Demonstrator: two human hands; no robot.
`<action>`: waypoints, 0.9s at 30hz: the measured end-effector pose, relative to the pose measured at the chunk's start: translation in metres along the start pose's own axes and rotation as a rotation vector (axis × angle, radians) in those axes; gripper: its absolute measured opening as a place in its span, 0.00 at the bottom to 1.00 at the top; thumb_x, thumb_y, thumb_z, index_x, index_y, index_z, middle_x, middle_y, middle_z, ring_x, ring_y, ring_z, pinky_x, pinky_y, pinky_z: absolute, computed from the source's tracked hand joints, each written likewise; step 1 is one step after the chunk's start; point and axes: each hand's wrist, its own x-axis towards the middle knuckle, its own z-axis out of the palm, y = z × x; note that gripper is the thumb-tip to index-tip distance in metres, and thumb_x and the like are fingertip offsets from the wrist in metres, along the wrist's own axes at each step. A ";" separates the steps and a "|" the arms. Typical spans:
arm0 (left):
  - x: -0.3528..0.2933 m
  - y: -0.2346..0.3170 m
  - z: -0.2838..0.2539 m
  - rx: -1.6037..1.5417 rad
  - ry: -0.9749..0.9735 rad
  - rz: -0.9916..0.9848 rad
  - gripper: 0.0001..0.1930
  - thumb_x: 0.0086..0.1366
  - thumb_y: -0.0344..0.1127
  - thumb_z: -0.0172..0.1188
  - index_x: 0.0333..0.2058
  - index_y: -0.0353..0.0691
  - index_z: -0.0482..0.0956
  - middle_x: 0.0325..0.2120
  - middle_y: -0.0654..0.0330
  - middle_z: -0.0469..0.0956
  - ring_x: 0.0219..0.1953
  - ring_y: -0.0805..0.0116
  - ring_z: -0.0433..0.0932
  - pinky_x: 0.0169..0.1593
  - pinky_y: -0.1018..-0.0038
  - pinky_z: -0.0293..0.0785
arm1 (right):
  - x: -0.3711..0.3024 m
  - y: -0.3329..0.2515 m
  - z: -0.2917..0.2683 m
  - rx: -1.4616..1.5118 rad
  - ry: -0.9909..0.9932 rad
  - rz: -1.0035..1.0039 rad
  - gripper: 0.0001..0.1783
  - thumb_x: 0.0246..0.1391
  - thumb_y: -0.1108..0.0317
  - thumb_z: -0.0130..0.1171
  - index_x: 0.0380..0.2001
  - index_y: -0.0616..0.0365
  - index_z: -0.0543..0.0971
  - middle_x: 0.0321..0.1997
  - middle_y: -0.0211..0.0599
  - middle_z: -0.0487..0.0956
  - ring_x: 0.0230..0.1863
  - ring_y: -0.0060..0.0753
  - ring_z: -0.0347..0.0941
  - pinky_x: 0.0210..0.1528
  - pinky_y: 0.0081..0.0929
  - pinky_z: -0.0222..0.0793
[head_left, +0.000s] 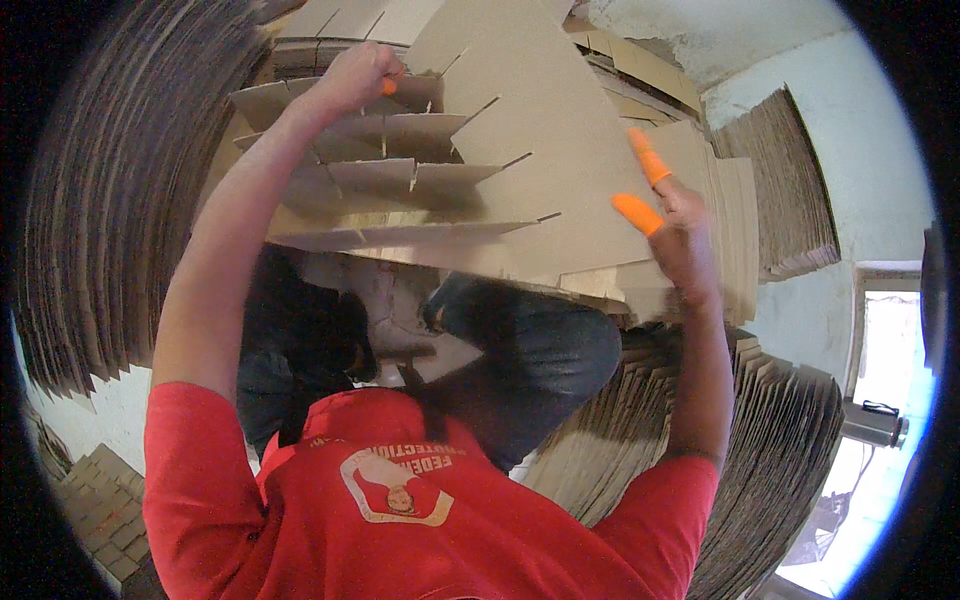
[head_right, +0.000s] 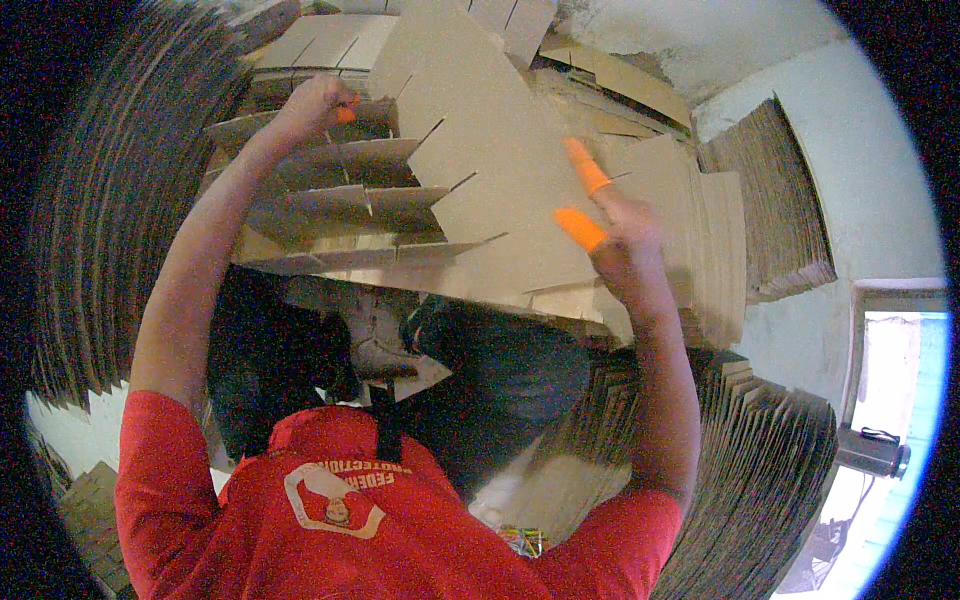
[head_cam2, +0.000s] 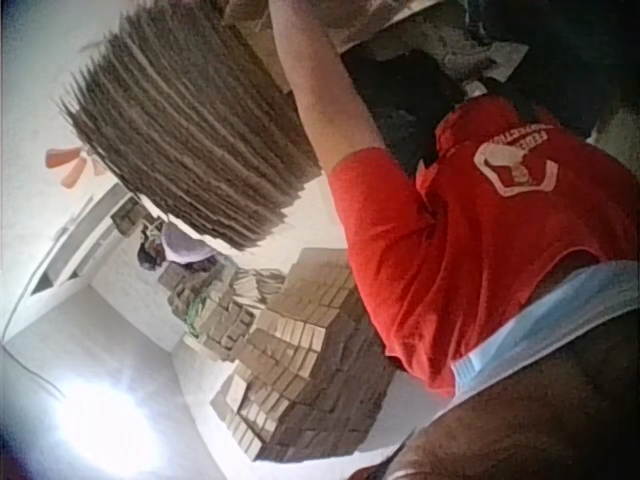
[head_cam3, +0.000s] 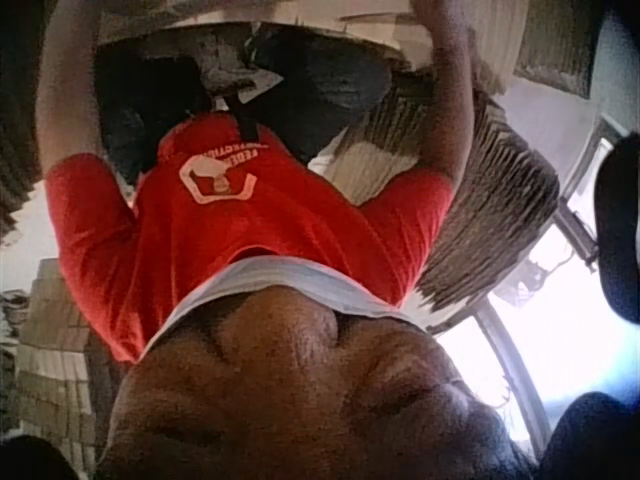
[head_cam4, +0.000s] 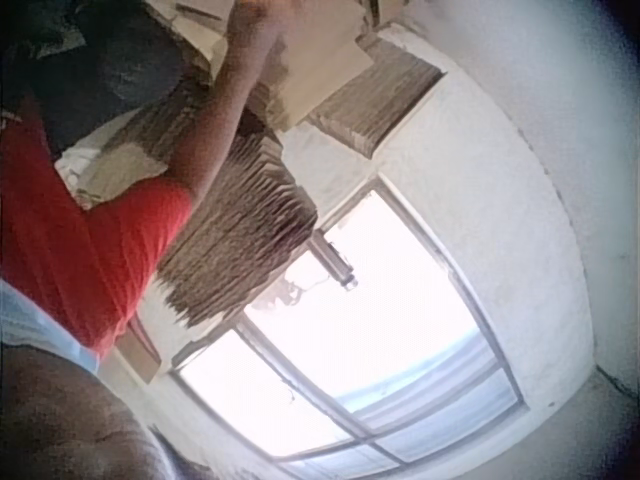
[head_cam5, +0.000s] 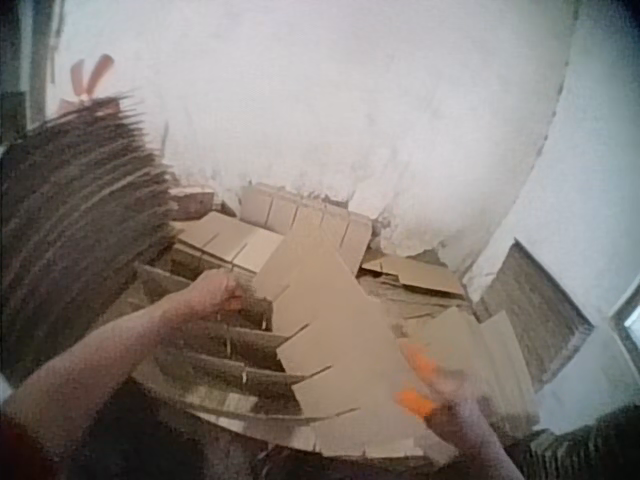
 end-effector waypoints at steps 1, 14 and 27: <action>-0.001 -0.001 0.001 -0.030 0.039 0.017 0.07 0.48 0.29 0.62 0.29 0.41 0.81 0.30 0.51 0.79 0.37 0.49 0.78 0.39 0.57 0.74 | 0.003 0.005 0.007 0.035 0.015 -0.116 0.38 0.49 0.66 0.65 0.64 0.51 0.64 0.60 0.45 0.73 0.56 0.41 0.73 0.55 0.31 0.67; 0.015 -0.001 0.004 -0.042 -0.185 -0.144 0.11 0.52 0.34 0.63 0.36 0.41 0.81 0.36 0.51 0.79 0.42 0.48 0.77 0.43 0.58 0.72 | 0.020 -0.009 0.076 -0.228 -0.557 -0.203 0.40 0.47 0.73 0.63 0.64 0.52 0.61 0.39 0.50 0.78 0.40 0.53 0.74 0.44 0.43 0.69; -0.108 0.063 -0.103 -0.089 0.344 -0.169 0.22 0.59 0.25 0.62 0.53 0.41 0.76 0.45 0.57 0.80 0.47 0.68 0.79 0.49 0.74 0.74 | -0.055 0.185 0.025 -0.978 0.325 0.528 0.25 0.46 0.56 0.68 0.46 0.53 0.75 0.43 0.38 0.76 0.45 0.45 0.72 0.42 0.45 0.72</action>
